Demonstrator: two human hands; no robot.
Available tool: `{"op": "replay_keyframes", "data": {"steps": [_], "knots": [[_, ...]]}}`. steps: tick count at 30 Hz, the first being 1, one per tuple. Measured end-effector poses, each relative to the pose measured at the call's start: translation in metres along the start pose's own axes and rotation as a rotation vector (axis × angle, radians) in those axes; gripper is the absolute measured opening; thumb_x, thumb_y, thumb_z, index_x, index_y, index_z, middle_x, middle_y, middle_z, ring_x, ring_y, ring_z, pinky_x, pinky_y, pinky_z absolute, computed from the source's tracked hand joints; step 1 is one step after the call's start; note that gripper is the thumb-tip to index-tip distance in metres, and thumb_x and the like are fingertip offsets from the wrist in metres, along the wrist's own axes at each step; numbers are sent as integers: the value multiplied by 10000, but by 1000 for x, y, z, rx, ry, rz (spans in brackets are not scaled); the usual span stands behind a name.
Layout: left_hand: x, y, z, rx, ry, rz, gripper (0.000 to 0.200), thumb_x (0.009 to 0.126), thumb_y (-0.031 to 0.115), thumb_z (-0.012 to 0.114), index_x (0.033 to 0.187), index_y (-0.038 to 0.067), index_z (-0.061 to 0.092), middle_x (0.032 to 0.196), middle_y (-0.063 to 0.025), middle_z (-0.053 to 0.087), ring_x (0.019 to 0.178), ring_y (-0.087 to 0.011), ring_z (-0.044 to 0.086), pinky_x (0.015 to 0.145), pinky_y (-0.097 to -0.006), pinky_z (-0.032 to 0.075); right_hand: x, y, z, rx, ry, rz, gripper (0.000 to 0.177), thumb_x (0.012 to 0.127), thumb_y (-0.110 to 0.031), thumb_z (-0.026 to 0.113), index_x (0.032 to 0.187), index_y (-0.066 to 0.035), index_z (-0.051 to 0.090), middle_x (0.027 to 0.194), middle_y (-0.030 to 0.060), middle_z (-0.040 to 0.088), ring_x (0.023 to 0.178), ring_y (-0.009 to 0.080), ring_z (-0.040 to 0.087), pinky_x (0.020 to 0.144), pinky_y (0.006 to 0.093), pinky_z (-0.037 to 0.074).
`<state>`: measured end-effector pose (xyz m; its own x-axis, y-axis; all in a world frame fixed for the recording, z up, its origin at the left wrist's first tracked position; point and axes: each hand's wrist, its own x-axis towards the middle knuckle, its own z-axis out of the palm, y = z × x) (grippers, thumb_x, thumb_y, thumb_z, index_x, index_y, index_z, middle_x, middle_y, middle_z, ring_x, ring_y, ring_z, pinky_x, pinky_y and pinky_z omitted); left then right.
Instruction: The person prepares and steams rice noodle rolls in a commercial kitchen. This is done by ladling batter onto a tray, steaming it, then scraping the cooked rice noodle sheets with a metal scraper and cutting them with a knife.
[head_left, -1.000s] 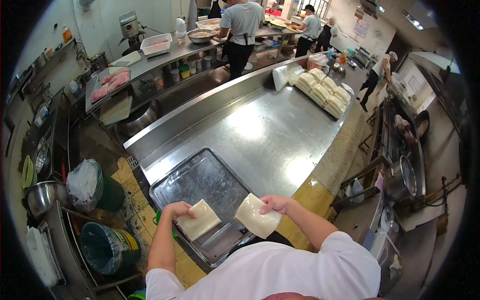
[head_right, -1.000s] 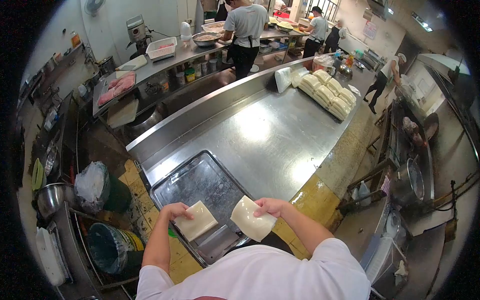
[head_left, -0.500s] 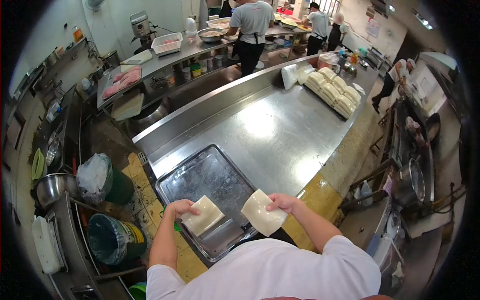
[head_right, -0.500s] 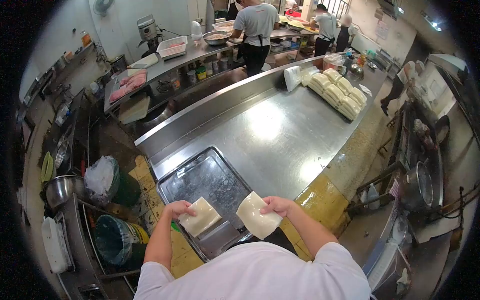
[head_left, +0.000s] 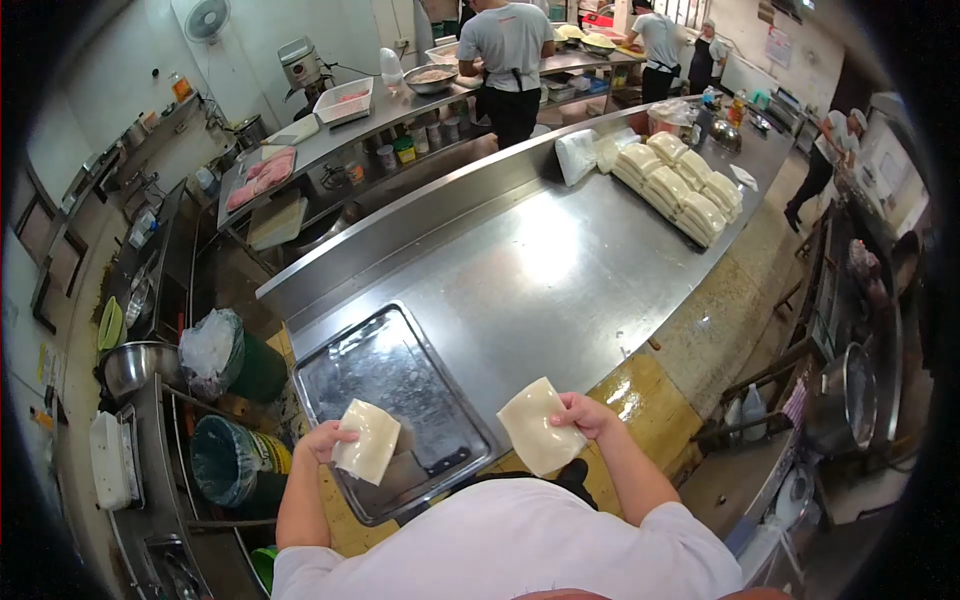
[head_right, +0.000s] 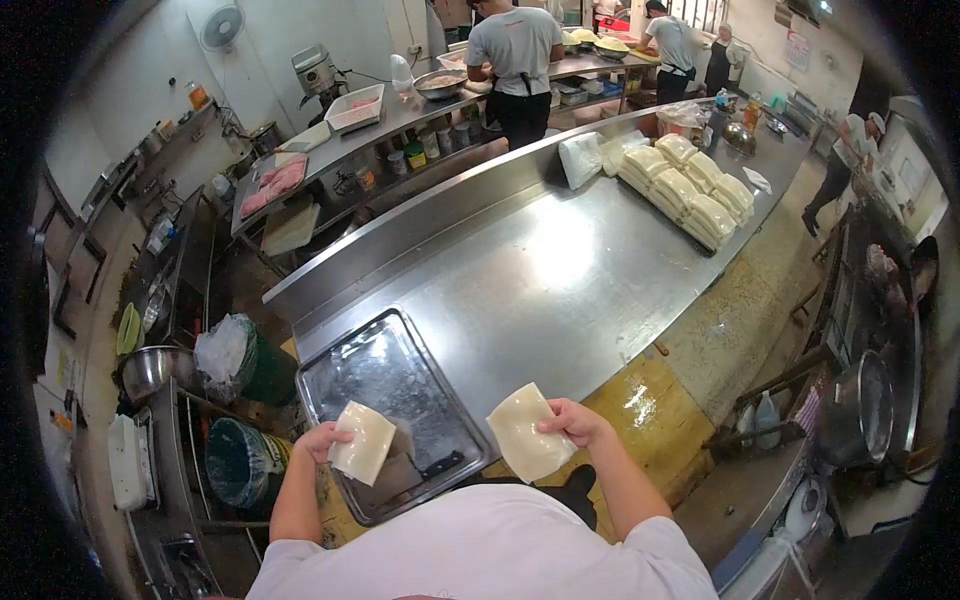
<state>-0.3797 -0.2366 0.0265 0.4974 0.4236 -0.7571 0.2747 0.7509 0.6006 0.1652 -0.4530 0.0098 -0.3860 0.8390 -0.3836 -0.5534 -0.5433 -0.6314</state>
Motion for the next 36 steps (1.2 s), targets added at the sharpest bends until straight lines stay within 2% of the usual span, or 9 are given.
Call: {"op": "replay_keyframes", "data": {"steps": [6,10,15,18,20,24,30,36], "knots": [[13,24,95,-151,101,213,332,899,115,741,1198,-8,665,1128,-130,731,995,-288,733,908,-473,593,-109,-31,-80,33,115,-114,493,810,-36,796,1271,31,635,1163,124,722,1030,233,717,932,402,579],[63,53,178,-196,15,264,394,915,132,730,1268,-4,617,1198,-133,705,1041,-299,719,924,-489,591,-180,-40,-137,64,208,-193,479,832,-20,774,1284,24,622,1163,128,716,1020,232,717,929,398,581],[145,93,301,-124,-87,207,424,916,132,732,1293,-4,597,1208,-138,698,1053,-297,714,941,-482,589,-254,-57,-192,118,355,-300,505,827,-24,774,1300,25,601,1170,132,709,1028,244,714,925,406,585],[192,125,380,-63,-148,174,433,916,121,728,1302,-15,587,1203,-144,697,1056,-287,714,948,-479,587,-285,-64,-223,205,384,-384,503,831,-40,777,1297,28,598,1164,131,710,1026,253,714,919,415,588],[226,147,427,-11,-277,112,426,917,110,722,1300,-19,585,1206,-144,695,1057,-282,714,946,-479,588,-302,-71,-238,225,421,-425,505,832,-48,780,1295,31,596,1164,133,710,1027,257,715,916,419,589],[295,201,520,99,-334,75,427,912,87,725,1297,-32,585,1204,-151,695,1071,-280,713,951,-457,588,-332,-95,-279,284,453,-499,505,836,-53,785,1294,39,594,1166,137,709,1031,266,715,917,424,588],[404,279,641,156,-399,105,344,902,61,730,1223,-27,642,1162,-150,716,1017,-274,731,923,-439,602,-379,-153,-359,318,638,-476,518,830,-63,795,1296,44,595,1179,147,708,1028,270,719,925,431,585],[497,376,735,213,-502,141,361,913,50,715,1252,-41,630,1173,-147,711,1031,-261,724,933,-419,596,-410,-254,-422,313,649,-373,515,826,-57,795,1292,45,601,1176,145,710,1031,272,719,929,438,585]]}}
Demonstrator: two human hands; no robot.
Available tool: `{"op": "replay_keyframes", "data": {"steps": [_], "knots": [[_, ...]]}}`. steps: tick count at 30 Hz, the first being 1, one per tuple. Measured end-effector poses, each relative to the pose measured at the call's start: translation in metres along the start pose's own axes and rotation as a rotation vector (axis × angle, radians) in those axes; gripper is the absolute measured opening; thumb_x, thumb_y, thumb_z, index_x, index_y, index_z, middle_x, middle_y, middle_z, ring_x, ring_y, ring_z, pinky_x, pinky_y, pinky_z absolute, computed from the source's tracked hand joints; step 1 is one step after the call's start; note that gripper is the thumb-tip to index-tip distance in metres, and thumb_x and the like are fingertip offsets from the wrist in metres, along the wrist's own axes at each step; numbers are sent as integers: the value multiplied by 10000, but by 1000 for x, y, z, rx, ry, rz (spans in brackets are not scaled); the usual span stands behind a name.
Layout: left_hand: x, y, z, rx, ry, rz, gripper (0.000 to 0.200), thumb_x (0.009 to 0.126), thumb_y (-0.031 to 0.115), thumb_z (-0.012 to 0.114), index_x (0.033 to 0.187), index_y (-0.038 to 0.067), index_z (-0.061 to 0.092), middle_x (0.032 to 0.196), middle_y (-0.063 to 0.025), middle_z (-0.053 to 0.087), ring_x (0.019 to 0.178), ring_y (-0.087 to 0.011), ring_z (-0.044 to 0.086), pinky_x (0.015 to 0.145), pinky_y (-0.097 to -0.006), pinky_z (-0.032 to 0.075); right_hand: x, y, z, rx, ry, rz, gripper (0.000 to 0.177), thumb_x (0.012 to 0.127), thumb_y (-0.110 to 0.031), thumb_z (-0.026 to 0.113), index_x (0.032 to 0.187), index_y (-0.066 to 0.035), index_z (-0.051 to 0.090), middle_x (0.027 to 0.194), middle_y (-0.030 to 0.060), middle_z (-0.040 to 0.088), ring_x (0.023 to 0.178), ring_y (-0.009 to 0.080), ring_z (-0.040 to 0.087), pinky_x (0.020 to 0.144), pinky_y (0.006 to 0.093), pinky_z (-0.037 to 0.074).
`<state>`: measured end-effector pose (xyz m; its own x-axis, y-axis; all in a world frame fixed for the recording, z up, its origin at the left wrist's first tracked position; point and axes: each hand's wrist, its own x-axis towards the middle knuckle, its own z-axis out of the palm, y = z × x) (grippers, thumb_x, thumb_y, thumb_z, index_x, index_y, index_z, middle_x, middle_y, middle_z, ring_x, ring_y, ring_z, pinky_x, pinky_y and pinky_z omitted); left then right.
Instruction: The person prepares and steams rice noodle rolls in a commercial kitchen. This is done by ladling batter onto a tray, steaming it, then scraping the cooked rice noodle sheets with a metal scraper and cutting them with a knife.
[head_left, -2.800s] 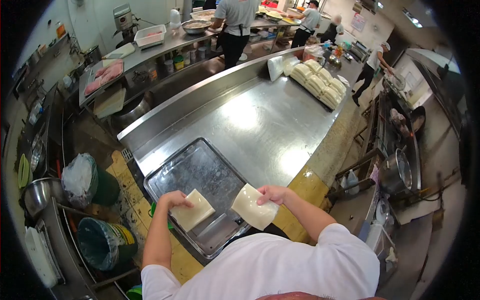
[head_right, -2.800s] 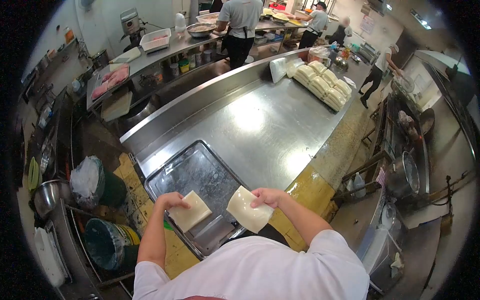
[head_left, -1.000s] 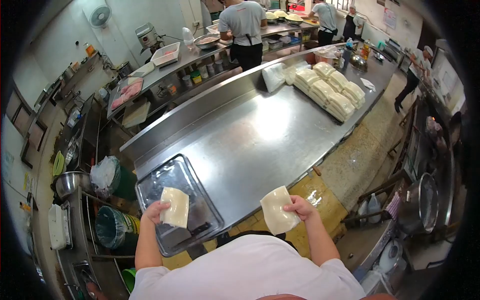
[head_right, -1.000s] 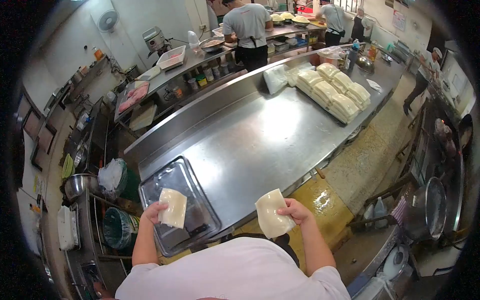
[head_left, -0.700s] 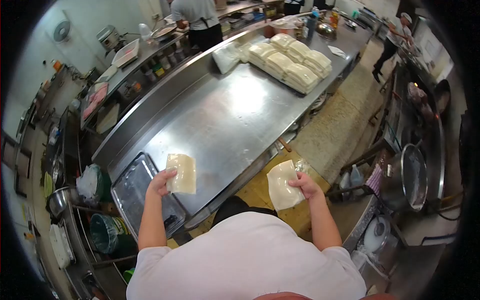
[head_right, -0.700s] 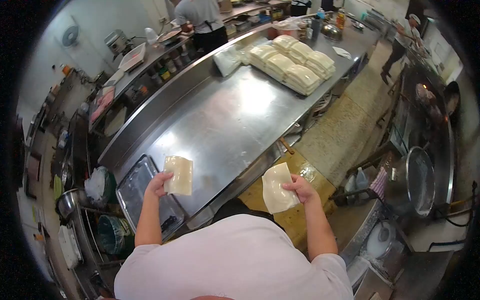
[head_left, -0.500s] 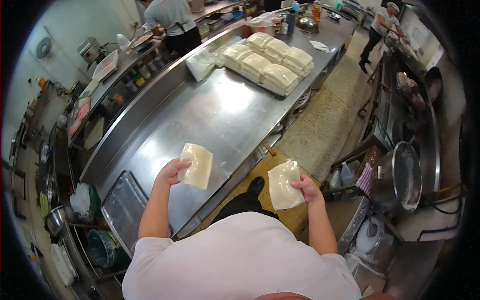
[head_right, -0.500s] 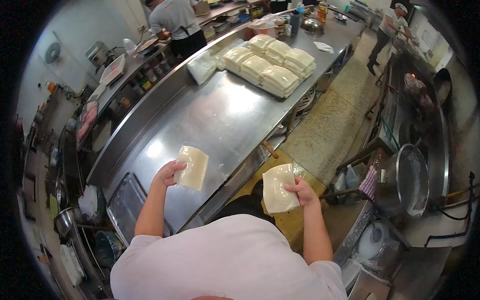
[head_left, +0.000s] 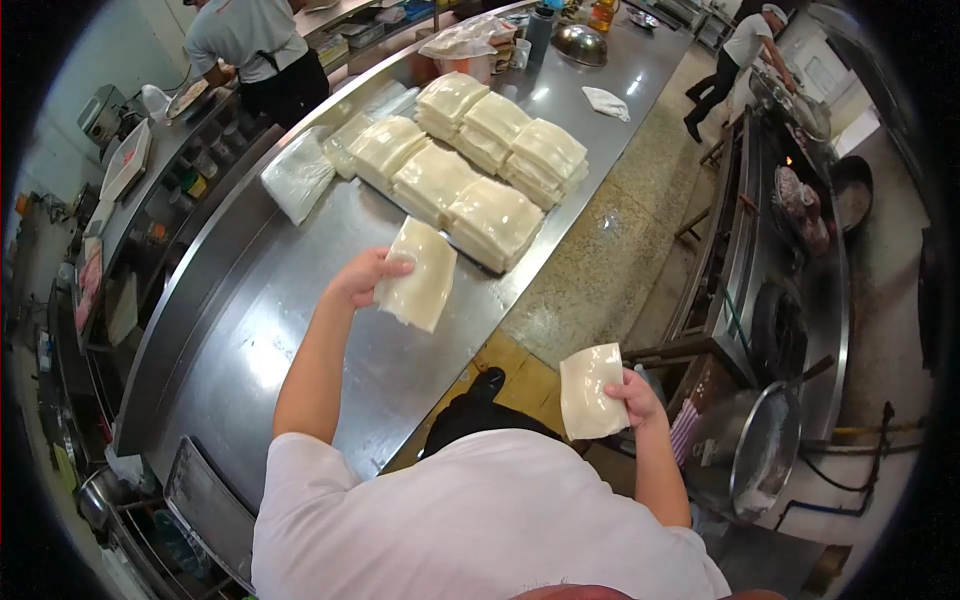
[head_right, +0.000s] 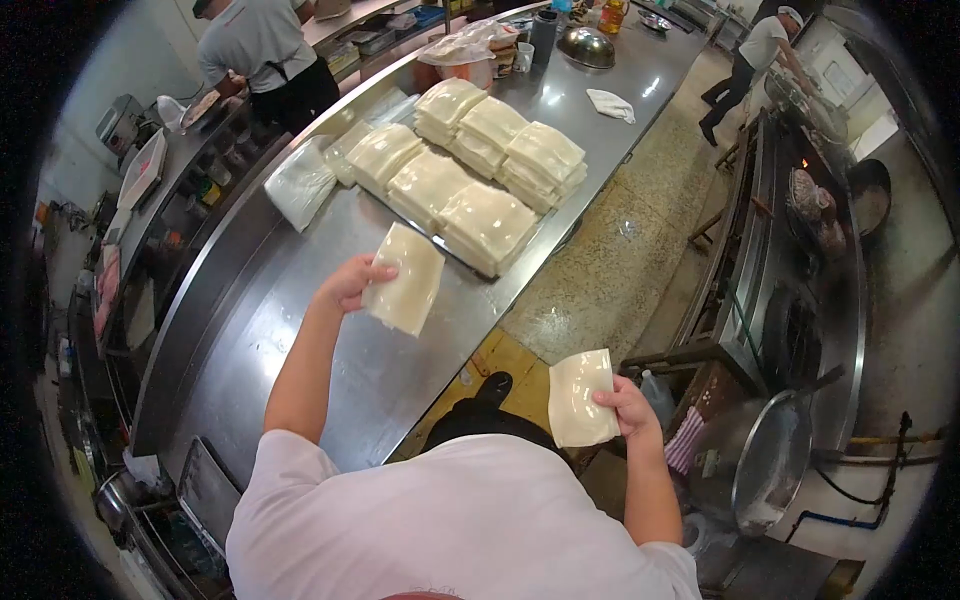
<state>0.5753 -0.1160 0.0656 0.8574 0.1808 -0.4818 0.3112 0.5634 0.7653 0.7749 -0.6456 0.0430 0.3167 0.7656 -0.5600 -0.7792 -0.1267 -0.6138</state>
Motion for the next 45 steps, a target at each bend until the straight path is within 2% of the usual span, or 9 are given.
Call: {"op": "replay_keyframes", "data": {"steps": [12,19,26,32,36,39,42,44,45], "knots": [[193,185,71,275,92,41,344,922,83,713,1246,-19,656,1140,-120,720,1001,-223,723,899,-377,603,144,-186,-23,-92,-149,58,483,819,-51,804,1259,45,628,1150,139,725,1011,255,727,915,417,590],[310,237,90,418,199,-27,351,859,92,785,1188,3,701,1107,-87,736,991,-186,711,875,-348,576,243,-298,-79,-119,-249,184,486,818,-50,805,1257,53,626,1153,152,725,999,254,730,906,416,594],[397,252,43,512,260,-258,396,840,110,809,1212,25,703,1128,-75,735,1011,-203,699,869,-358,559,296,-381,-131,-135,-273,285,487,816,-46,805,1251,72,622,1142,156,726,985,248,733,893,408,597],[400,253,45,638,414,-232,433,793,197,849,1187,58,739,1079,-79,749,969,-220,697,844,-364,548,337,-421,-138,-178,-310,347,486,812,-37,801,1252,71,625,1134,155,728,980,245,733,885,407,599],[392,249,57,987,627,-203,513,739,295,879,1158,33,742,1050,-119,756,960,-243,705,856,-356,549,369,-443,-114,-249,-388,374,497,804,-36,806,1258,66,629,1131,154,729,980,242,733,886,402,600],[371,236,72,1173,865,-5,562,745,336,878,1198,45,716,1159,-149,735,1042,-257,698,908,-366,551,390,-456,-82,-312,-462,359,510,799,-32,807,1266,67,627,1134,153,729,977,236,734,886,399,601],[353,216,104,873,870,277,527,832,246,826,1291,42,667,1207,-116,714,1032,-214,677,920,-356,540,401,-464,-30,-398,-541,353,489,796,-51,818,1234,76,640,1116,150,734,962,225,734,870,378,602],[336,191,128,490,612,315,565,838,320,837,1296,36,667,1238,-113,709,1109,-232,670,978,-354,519,412,-457,3,-464,-623,369,494,797,-51,816,1239,77,637,1123,146,732,971,222,729,877,373,597],[322,180,144,396,487,315,518,866,230,804,1317,30,647,1253,-93,689,1092,-192,655,958,-351,527,415,-453,20,-519,-693,378,498,798,-51,814,1244,78,634,1130,142,730,979,219,725,884,368,592]]}}
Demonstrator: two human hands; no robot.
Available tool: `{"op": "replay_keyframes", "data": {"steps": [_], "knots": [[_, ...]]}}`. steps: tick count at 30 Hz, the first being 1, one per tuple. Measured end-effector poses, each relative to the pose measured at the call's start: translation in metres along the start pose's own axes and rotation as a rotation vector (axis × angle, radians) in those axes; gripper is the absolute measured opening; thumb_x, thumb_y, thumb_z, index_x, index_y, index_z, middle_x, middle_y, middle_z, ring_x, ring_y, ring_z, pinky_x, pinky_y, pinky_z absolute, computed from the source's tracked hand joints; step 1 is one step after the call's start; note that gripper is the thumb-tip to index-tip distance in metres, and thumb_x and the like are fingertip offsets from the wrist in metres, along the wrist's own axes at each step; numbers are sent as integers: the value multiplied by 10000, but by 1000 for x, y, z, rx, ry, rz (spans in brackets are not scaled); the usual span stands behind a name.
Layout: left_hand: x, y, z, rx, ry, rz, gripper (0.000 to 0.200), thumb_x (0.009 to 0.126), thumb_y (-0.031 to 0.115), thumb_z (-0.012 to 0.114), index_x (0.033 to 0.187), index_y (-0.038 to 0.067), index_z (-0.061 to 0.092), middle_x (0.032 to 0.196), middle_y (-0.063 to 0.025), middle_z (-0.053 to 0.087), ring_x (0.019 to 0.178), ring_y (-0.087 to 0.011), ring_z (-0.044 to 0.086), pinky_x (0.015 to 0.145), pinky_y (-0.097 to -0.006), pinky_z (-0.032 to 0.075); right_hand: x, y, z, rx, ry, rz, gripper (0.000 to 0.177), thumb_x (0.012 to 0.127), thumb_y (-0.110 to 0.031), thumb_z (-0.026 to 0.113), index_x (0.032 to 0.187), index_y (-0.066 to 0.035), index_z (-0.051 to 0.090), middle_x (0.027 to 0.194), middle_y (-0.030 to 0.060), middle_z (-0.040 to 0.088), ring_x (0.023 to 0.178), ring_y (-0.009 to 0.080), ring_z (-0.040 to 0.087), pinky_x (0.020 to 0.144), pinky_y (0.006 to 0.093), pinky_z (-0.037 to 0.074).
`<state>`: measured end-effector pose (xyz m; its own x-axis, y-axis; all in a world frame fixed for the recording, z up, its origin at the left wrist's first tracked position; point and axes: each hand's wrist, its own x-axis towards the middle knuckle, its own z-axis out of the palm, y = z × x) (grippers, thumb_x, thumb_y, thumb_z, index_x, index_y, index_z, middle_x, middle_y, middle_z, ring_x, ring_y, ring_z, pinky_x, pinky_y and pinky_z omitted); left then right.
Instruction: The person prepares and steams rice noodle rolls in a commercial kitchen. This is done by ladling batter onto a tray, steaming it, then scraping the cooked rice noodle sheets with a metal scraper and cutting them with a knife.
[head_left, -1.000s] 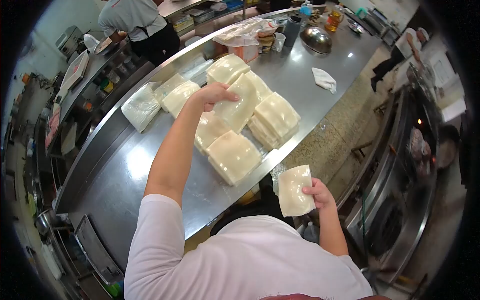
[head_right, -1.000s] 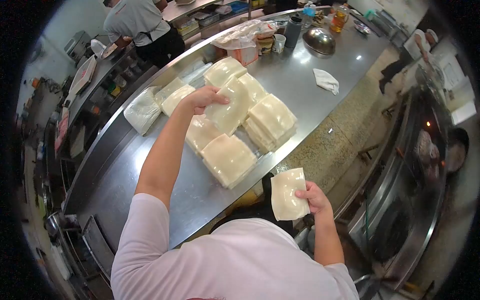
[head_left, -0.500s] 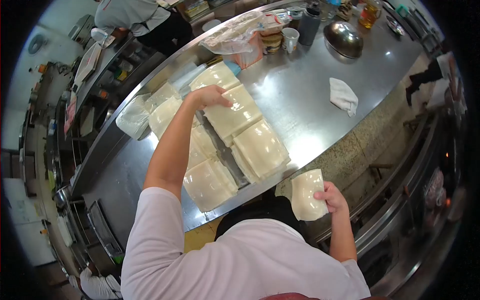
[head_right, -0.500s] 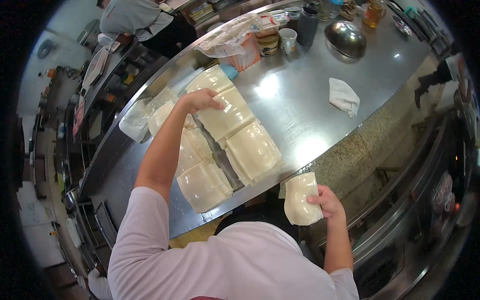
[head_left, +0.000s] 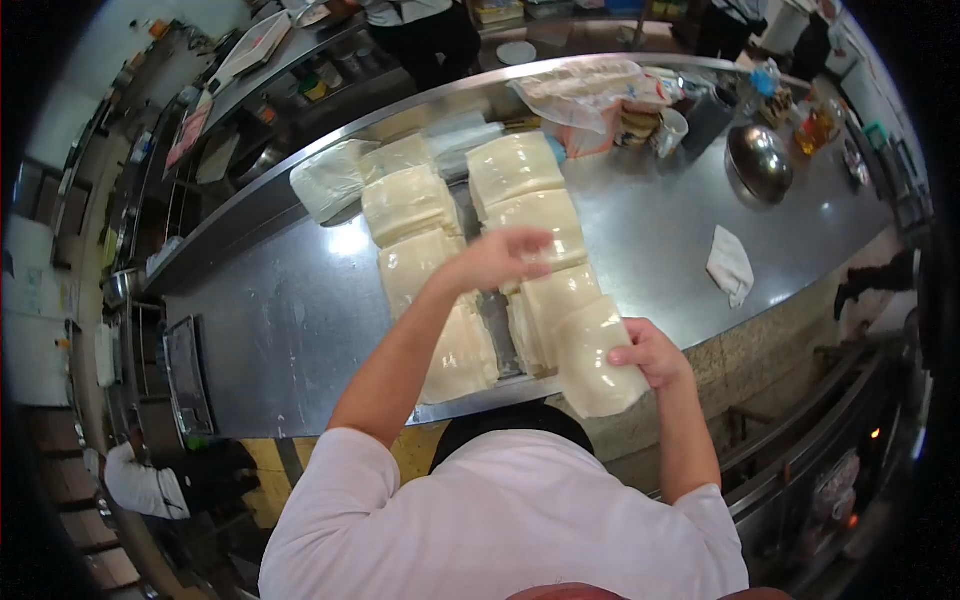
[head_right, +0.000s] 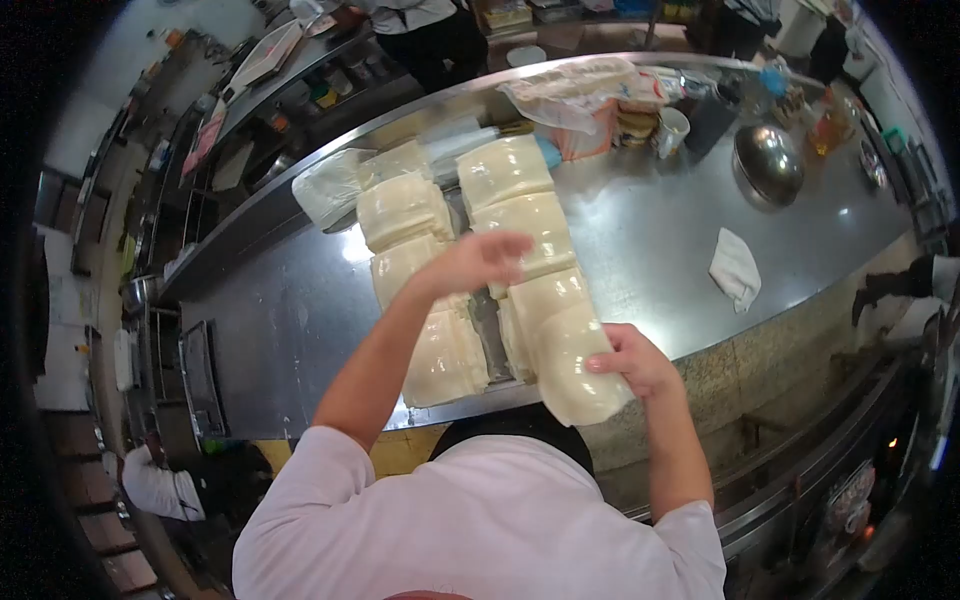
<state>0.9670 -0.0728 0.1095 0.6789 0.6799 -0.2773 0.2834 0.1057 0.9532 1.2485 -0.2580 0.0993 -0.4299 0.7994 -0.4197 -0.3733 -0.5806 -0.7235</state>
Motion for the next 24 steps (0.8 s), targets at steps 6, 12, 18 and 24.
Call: {"op": "replay_keyframes", "data": {"steps": [6,12,18,24], "knots": [[-87,-42,-16,-283,-296,-55,413,909,149,768,1273,-12,657,1145,-49,711,1031,-129,645,858,-302,531,86,-22,69,-125,-265,196,518,811,-60,796,1283,61,621,1150,126,725,1013,205,710,915,356,568],[-136,-102,-58,-371,90,-163,288,931,191,749,1133,-12,713,959,-42,736,801,-102,662,689,-267,520,176,-15,104,-257,-374,276,532,808,-10,754,1318,34,610,1175,106,719,1018,191,708,927,358,568],[-161,-114,-84,-525,346,-181,206,937,199,740,995,1,730,843,-27,716,641,-82,603,534,-260,446,269,-21,121,-520,-313,307,502,812,28,731,1302,11,625,1145,97,726,989,181,707,909,337,566],[-159,-124,-114,-593,457,-144,215,967,195,702,1061,2,702,935,-58,722,770,-126,675,633,-296,536,311,-38,141,-612,-75,202,384,850,1,728,1226,7,651,1055,85,716,936,175,694,824,327,565]]}}
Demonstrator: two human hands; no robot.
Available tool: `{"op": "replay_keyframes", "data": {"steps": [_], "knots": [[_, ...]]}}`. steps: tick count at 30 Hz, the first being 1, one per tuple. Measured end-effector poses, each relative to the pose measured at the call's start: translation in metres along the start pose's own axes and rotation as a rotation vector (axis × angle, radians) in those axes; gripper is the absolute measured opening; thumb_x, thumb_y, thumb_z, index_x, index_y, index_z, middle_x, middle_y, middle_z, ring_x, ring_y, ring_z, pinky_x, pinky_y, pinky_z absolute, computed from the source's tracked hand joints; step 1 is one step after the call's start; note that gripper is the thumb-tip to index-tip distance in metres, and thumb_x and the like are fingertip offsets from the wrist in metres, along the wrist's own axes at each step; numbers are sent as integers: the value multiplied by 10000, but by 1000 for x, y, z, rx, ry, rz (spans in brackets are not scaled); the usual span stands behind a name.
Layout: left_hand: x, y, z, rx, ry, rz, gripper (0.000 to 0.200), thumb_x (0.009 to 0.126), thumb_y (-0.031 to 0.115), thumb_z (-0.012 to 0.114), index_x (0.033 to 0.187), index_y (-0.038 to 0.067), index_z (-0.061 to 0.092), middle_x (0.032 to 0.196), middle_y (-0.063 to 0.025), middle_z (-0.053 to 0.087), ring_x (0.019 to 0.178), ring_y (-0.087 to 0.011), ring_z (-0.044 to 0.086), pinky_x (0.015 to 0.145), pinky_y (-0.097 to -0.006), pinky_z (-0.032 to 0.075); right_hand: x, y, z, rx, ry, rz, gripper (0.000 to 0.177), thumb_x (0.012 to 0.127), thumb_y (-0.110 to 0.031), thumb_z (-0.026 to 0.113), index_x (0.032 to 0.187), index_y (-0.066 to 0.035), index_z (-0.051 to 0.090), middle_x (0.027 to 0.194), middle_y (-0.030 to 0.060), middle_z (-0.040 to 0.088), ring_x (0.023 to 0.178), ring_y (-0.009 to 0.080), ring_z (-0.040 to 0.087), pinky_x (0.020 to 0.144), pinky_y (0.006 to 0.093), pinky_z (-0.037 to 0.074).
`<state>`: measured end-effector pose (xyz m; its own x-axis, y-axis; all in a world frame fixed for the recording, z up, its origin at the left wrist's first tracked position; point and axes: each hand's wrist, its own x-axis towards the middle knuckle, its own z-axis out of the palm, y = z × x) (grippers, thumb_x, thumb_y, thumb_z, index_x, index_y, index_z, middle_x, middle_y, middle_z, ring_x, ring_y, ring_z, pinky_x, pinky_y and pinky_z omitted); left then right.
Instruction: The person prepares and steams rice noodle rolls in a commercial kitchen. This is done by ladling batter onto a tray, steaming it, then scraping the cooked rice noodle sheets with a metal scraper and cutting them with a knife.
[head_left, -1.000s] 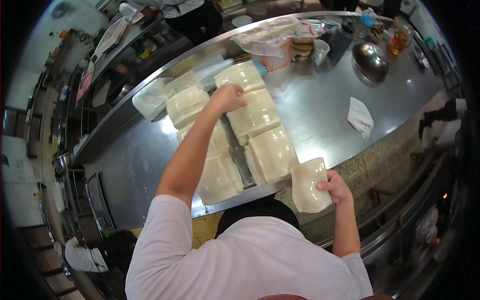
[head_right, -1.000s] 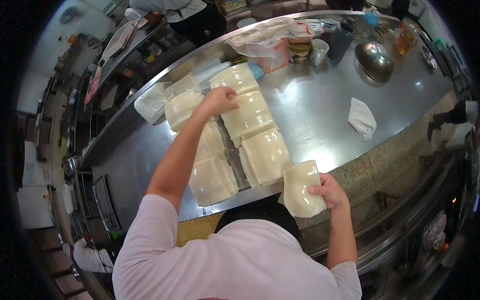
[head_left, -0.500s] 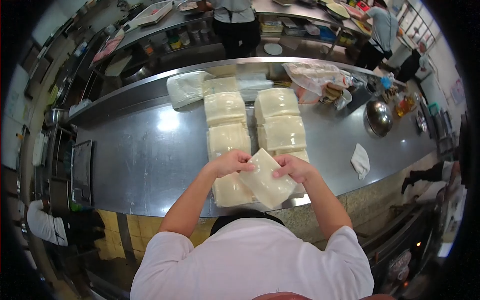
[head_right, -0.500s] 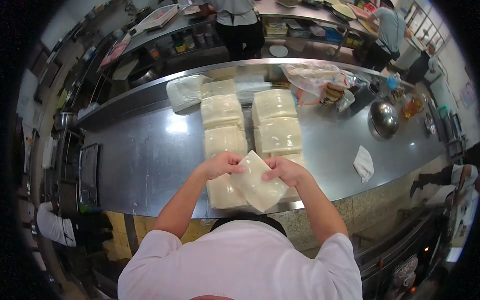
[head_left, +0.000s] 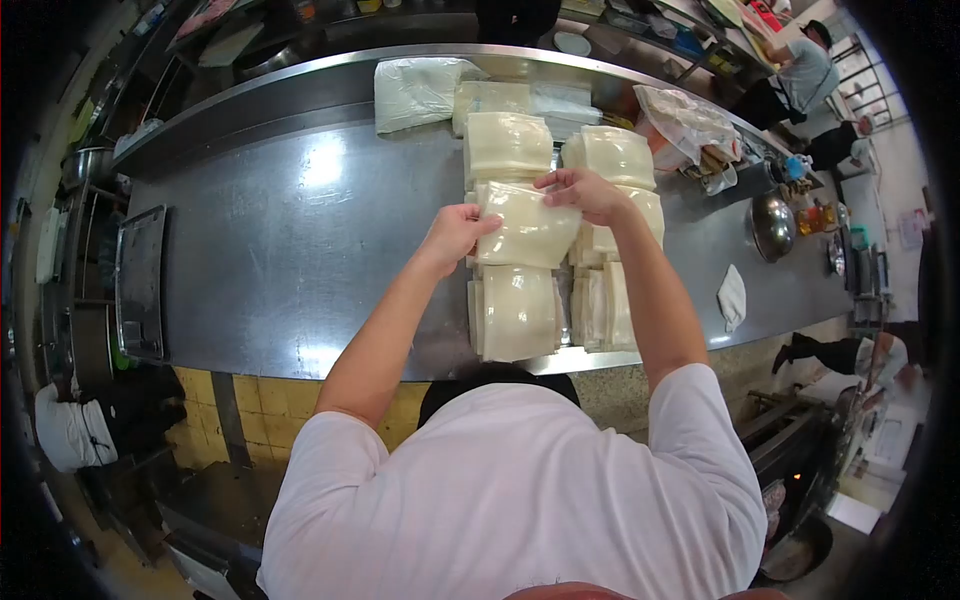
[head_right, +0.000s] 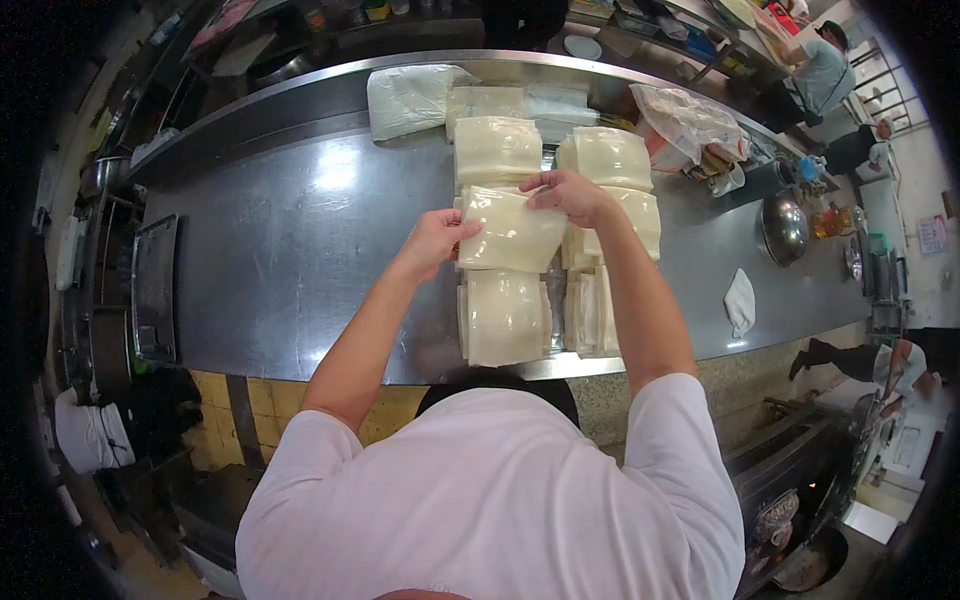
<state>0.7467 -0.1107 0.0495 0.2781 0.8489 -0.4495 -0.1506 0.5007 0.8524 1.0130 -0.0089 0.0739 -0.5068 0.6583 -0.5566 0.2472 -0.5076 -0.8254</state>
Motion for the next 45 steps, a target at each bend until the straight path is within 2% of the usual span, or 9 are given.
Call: {"op": "replay_keyframes", "data": {"steps": [2,7,9,15,20,26,35,37,45], "knots": [[21,-23,-16,101,83,47,194,935,188,735,972,-1,713,849,-33,710,653,-98,613,543,-276,460,16,20,0,-10,116,-44,342,859,-1,722,1197,7,668,1008,81,714,907,178,690,796,332,567],[13,-22,-16,13,82,21,186,937,180,730,977,0,706,856,-50,702,678,-97,602,558,-280,467,9,60,11,145,501,-68,225,898,-117,741,1093,-23,680,965,80,695,814,178,661,697,303,525],[14,-19,-17,82,51,-6,217,966,174,695,1073,-15,693,989,-80,728,840,-147,701,697,-305,574,-2,74,15,206,436,-44,219,908,-132,738,1088,-20,679,962,82,697,820,181,666,703,314,531],[7,-8,-7,88,120,-13,228,961,188,704,1076,-7,691,1000,-85,731,837,-158,710,685,-309,578,-24,76,34,461,324,30,238,937,-168,725,1080,15,676,985,103,711,842,201,686,746,365,560],[11,-11,-7,92,149,-24,230,958,184,704,1085,-7,689,1006,-94,734,849,-172,721,679,-321,580,-31,69,48,150,350,-153,299,905,-72,731,1166,58,665,1072,126,723,920,191,690,815,339,555],[9,-13,-2,50,186,56,156,919,153,736,991,18,707,858,-48,711,705,-119,659,580,-284,511,-30,69,47,269,332,-242,273,896,-39,727,1144,66,679,1075,115,727,924,177,690,831,328,551],[4,5,-1,73,232,77,214,928,161,737,1045,-15,701,940,-75,733,745,-125,669,590,-288,511,-34,34,47,132,355,-149,235,922,-56,713,1111,80,685,1026,124,735,882,178,691,803,330,550],[10,2,-2,185,244,15,286,958,169,709,1148,-38,656,992,-108,732,843,-182,717,704,-336,587,-14,52,39,123,358,-138,233,920,-58,715,1104,83,683,1018,124,732,870,177,687,797,330,548],[6,-4,-1,150,255,28,245,944,162,715,1092,-29,678,970,-101,731,811,-162,699,672,-318,564,-21,50,38,153,372,-187,231,913,-76,727,1090,68,688,976,104,723,817,168,662,738,320,529]]}}
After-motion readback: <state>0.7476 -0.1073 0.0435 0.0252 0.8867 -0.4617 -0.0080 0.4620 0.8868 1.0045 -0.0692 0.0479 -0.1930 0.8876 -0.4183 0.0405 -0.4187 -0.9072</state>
